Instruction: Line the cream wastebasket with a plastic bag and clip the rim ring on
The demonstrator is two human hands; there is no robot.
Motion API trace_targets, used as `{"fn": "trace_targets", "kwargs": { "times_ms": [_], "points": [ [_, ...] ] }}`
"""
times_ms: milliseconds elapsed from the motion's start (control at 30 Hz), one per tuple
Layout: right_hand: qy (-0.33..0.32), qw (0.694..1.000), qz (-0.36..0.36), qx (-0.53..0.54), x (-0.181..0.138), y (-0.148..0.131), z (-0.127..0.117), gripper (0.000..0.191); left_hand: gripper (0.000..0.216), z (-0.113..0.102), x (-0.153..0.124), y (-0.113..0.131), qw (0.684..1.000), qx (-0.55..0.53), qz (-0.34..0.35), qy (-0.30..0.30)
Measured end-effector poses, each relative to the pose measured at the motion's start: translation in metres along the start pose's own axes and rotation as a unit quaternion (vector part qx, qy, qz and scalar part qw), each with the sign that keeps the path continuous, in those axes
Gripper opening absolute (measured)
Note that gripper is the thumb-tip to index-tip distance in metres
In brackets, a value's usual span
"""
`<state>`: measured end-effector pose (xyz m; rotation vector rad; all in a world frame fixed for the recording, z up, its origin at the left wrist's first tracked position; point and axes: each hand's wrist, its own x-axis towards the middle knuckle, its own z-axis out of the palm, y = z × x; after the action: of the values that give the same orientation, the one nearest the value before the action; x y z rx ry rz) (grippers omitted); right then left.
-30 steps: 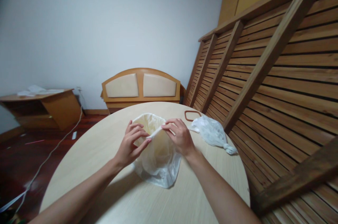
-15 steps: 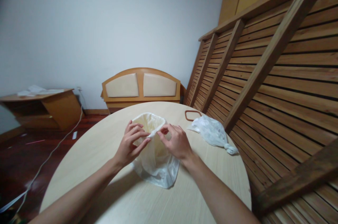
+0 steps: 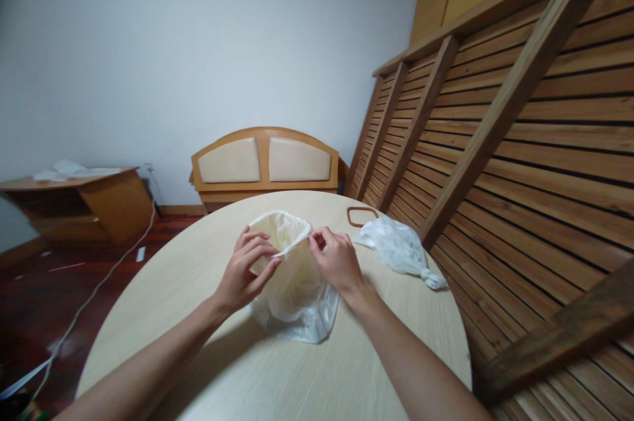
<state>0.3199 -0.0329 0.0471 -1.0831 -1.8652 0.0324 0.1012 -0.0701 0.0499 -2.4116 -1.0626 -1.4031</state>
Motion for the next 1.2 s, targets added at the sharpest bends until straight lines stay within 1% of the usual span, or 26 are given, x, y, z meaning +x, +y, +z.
{"fn": "trace_targets", "kwargs": {
  "times_ms": [100,167,233,300,433,533,633,700,833,967,1133,1200],
  "points": [
    [-0.023,1.0,0.002,0.004,-0.002,-0.006,-0.002,0.013,0.008,-0.001,0.0,0.001,1.0,-0.007,0.002,0.0],
    [-0.043,0.999,-0.014,0.004,-0.003,-0.01,-0.002,0.014,0.008,-0.002,0.0,0.001,1.0,-0.01,0.006,0.0],
    [-0.05,0.998,-0.029,0.001,-0.003,-0.011,-0.001,0.009,0.008,-0.002,0.001,0.0,1.0,-0.01,0.011,0.001],
    [-0.048,0.998,-0.027,-0.002,-0.002,-0.008,0.001,0.004,0.008,-0.002,0.001,-0.001,1.0,-0.01,0.015,0.002],
    [-0.026,1.0,0.002,-0.012,0.0,0.0,0.0,0.006,0.006,-0.002,0.002,-0.002,1.0,-0.012,0.02,0.005],
    [0.0,1.0,0.007,-0.023,0.0,-0.003,-0.003,0.007,0.004,-0.003,0.003,-0.002,1.0,-0.016,0.024,0.01],
    [-0.011,0.999,-0.023,-0.02,-0.003,-0.014,-0.005,0.016,0.007,-0.003,0.003,-0.001,0.999,-0.019,0.028,0.013],
    [-0.023,0.999,-0.041,-0.015,-0.006,-0.022,-0.003,0.017,0.01,-0.002,0.002,-0.002,0.999,-0.022,0.033,0.015],
    [-0.023,0.999,-0.046,0.005,-0.01,-0.031,0.004,0.007,0.009,0.0,0.002,-0.005,0.999,-0.025,0.039,0.022],
    [-0.022,0.999,-0.045,0.014,-0.01,-0.03,0.006,0.008,0.009,0.0,0.003,-0.005,0.998,-0.026,0.046,0.027],
    [-0.012,1.0,-0.015,-0.014,-0.007,-0.02,0.004,0.007,0.008,0.0,0.003,-0.006,0.997,-0.03,0.059,0.04],
    [-0.006,0.999,-0.024,-0.023,-0.006,-0.019,0.002,0.008,0.009,0.0,0.003,-0.007,0.996,-0.03,0.065,0.044]
  ]
}}
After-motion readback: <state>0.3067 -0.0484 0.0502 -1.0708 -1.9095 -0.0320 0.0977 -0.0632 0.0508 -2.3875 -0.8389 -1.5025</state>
